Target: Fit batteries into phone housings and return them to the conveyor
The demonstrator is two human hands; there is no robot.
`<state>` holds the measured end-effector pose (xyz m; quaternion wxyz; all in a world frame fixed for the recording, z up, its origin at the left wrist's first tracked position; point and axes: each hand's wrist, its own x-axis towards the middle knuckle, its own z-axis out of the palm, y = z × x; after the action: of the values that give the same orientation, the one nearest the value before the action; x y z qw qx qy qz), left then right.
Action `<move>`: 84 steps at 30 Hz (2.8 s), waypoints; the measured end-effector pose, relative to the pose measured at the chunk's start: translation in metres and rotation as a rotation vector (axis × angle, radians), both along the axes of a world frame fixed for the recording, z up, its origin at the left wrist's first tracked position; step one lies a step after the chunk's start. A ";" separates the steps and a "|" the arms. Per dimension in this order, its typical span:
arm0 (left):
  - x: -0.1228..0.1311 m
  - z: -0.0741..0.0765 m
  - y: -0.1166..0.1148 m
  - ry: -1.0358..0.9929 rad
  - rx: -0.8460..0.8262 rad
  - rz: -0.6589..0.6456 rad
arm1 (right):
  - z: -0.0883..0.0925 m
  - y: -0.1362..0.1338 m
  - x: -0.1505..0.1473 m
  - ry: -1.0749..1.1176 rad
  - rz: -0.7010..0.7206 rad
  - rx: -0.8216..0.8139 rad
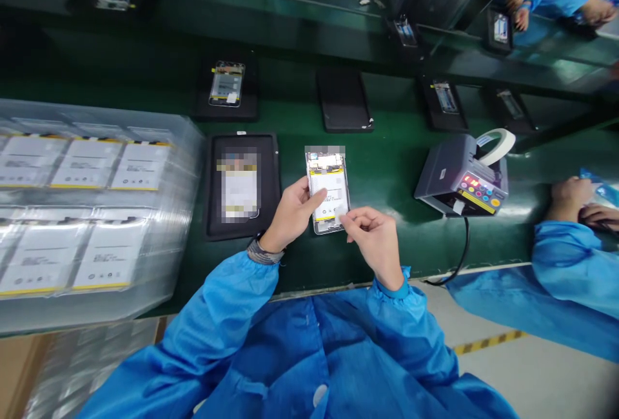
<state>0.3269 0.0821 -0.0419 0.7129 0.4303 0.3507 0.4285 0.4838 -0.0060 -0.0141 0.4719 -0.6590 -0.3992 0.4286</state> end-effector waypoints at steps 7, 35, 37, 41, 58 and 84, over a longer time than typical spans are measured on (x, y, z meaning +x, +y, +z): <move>0.000 0.000 0.000 -0.013 0.006 0.006 | -0.003 0.001 -0.001 -0.032 0.000 -0.008; 0.000 0.000 -0.003 -0.019 -0.019 0.014 | -0.013 0.000 0.003 -0.227 0.013 0.036; 0.001 -0.002 -0.003 -0.026 -0.020 0.001 | -0.011 0.001 0.004 -0.159 0.049 0.032; -0.001 -0.004 -0.002 -0.018 -0.010 -0.026 | -0.009 0.004 0.000 0.103 0.149 -0.038; -0.005 0.000 0.006 0.075 0.052 -0.035 | -0.019 0.028 -0.003 0.303 0.185 0.007; 0.076 0.019 0.286 1.110 0.166 0.085 | -0.084 0.104 0.018 -0.305 0.097 0.151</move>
<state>0.4026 0.3685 -0.0230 0.3673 0.6314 0.6553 0.1921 0.5018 0.0984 -0.0984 0.4327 -0.6590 -0.5285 0.3148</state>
